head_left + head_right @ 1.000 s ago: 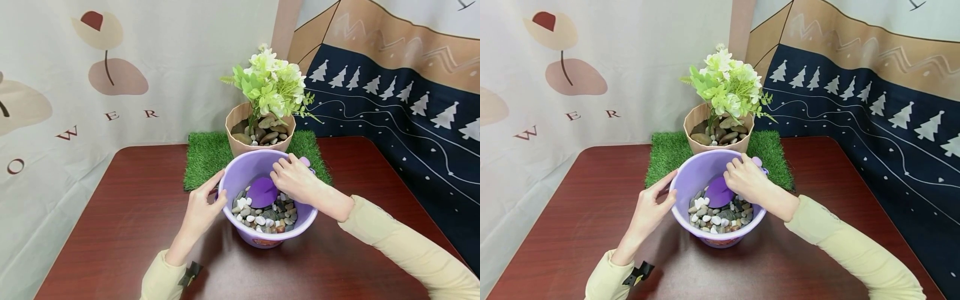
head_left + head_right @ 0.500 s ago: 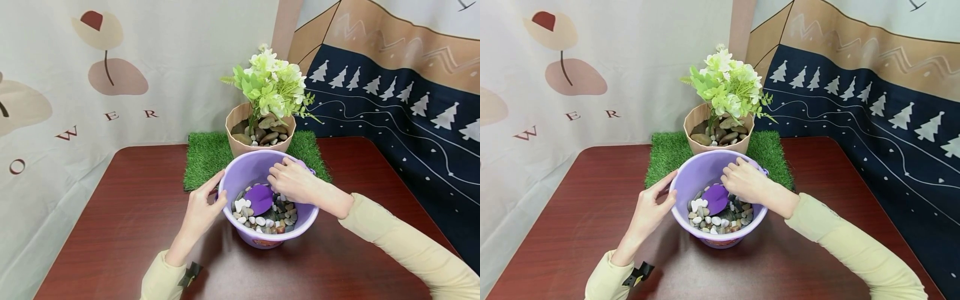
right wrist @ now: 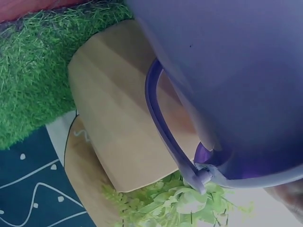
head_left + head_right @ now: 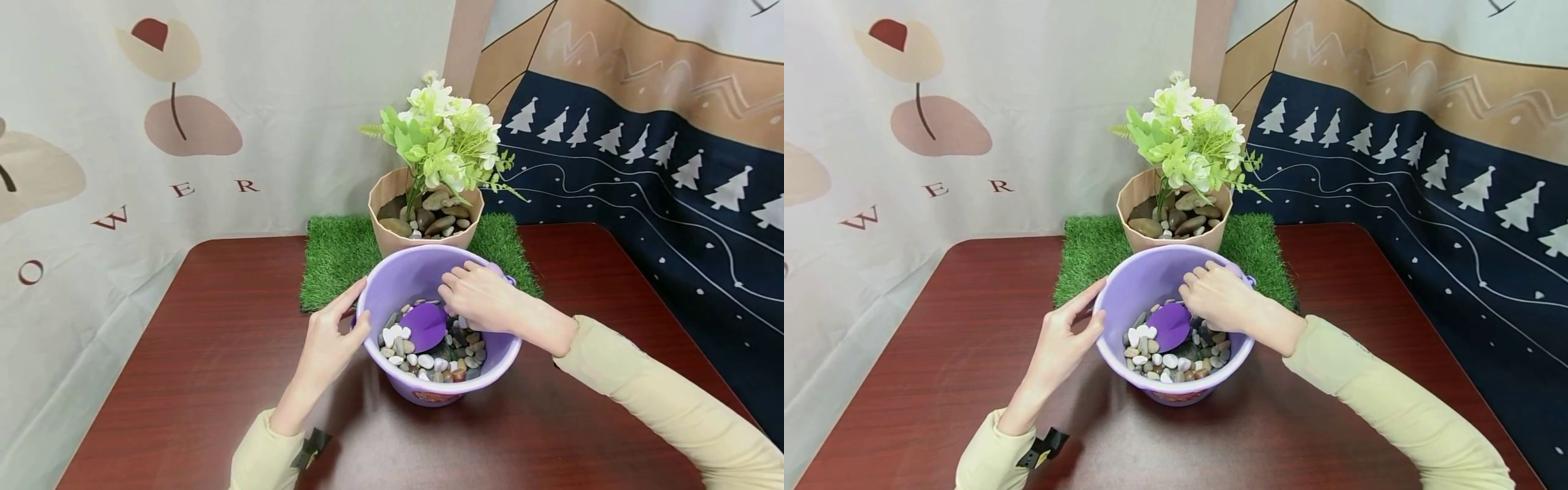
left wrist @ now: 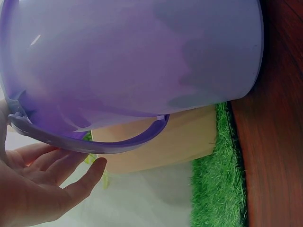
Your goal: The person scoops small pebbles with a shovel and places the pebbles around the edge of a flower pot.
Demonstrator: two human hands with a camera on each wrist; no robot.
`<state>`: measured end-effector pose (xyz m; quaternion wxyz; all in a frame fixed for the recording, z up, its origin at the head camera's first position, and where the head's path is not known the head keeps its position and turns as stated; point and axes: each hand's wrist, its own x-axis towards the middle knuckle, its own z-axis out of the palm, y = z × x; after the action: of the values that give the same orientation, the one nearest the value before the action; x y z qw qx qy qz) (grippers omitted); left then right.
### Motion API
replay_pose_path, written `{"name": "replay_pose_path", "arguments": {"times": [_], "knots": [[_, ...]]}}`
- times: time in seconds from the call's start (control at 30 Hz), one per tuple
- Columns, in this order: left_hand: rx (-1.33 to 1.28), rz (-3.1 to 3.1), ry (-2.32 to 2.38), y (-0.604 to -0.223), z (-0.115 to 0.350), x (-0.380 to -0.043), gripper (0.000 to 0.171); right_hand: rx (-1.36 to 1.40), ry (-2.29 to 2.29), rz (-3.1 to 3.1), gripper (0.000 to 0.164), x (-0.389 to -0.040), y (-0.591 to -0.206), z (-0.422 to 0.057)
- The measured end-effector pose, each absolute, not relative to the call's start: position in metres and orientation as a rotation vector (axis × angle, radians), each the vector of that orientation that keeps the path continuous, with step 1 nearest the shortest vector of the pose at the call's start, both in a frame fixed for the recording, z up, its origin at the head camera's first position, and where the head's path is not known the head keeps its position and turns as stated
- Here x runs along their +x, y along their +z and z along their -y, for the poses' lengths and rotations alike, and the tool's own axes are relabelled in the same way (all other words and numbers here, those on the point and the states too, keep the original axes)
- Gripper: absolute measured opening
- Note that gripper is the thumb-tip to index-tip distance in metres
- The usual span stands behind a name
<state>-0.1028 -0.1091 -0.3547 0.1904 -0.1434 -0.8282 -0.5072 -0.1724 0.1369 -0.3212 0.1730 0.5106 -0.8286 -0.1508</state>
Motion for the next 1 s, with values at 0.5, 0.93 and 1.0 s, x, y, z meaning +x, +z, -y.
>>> {"name": "replay_pose_path", "arguments": {"times": [0.5,0.93,1.0], "knots": [[-0.402,2.341,-1.457,-0.3568,0.1080,-0.1042,0.050,1.416,-0.354,2.370,0.017,-0.1735,-0.3197,-0.1398],[-0.389,2.336,-1.469,-0.3564,0.1084,-0.1041,0.049,1.505,-0.172,2.424,0.017,-0.1750,-0.3167,-0.1371],[-0.386,2.337,-1.469,-0.3565,0.1082,-0.1044,0.049,1.534,-0.140,2.405,0.019,-0.1740,-0.3170,-0.1360]]}}
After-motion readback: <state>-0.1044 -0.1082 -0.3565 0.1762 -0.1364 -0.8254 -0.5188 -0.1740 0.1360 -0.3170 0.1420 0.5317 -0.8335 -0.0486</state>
